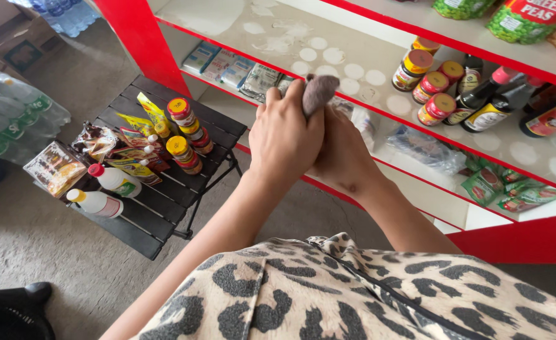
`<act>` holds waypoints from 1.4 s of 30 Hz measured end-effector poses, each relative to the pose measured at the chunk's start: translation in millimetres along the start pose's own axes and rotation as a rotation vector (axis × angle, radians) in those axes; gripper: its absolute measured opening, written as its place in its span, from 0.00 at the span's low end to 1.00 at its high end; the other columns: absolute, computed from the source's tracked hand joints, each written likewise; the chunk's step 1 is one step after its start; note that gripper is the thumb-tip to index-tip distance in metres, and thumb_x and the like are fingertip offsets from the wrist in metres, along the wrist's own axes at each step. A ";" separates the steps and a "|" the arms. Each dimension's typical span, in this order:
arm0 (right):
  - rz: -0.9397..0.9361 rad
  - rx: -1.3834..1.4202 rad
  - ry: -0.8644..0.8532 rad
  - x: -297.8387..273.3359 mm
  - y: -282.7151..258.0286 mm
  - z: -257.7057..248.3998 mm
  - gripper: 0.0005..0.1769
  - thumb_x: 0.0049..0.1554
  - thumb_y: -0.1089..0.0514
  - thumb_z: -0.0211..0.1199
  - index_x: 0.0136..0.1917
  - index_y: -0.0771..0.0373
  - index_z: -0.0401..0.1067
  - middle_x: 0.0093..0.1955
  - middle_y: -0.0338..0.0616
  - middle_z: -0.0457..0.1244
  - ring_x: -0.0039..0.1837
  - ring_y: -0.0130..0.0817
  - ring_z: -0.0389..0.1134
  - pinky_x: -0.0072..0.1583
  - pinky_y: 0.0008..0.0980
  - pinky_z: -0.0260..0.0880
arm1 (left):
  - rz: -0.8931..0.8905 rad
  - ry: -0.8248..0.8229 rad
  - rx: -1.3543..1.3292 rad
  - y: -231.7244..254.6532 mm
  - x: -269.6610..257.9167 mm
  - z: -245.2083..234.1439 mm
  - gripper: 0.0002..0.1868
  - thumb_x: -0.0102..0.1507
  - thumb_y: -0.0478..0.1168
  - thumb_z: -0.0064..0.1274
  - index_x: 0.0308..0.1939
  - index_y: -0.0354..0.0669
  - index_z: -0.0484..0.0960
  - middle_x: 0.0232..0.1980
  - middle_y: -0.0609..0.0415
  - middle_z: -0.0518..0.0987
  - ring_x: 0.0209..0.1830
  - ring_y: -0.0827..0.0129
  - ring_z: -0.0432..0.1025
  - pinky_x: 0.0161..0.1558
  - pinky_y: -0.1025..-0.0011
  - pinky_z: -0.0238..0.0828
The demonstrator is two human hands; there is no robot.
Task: The person wipes several small jars with a cloth, handling them one at a time. They pick up each jar from a red shelf, wipe it thoroughly, and place it on a nearby black table.
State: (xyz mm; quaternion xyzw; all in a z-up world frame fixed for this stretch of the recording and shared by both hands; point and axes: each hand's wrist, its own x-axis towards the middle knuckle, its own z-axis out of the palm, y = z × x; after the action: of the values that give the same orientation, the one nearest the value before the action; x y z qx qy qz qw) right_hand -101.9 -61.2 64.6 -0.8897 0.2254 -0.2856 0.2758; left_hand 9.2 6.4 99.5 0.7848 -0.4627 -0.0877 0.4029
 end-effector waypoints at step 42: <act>-0.096 0.413 -0.201 127.7 -15.3 202.7 0.45 0.45 0.47 0.79 0.71 0.59 0.64 0.75 0.52 0.48 0.78 0.48 0.46 0.79 0.48 0.52 | -0.328 -0.179 -1.630 -336.2 55.6 34.8 0.11 0.71 0.46 0.52 0.54 0.47 0.76 0.56 0.61 0.79 0.54 0.74 0.74 0.62 0.65 0.72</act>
State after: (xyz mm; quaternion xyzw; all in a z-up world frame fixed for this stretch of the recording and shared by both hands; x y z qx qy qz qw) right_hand 123.9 -47.8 -15.7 -0.8481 0.0909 -0.2483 0.4590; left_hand 242.7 26.0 -150.2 0.2953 -0.1645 -0.5145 0.7881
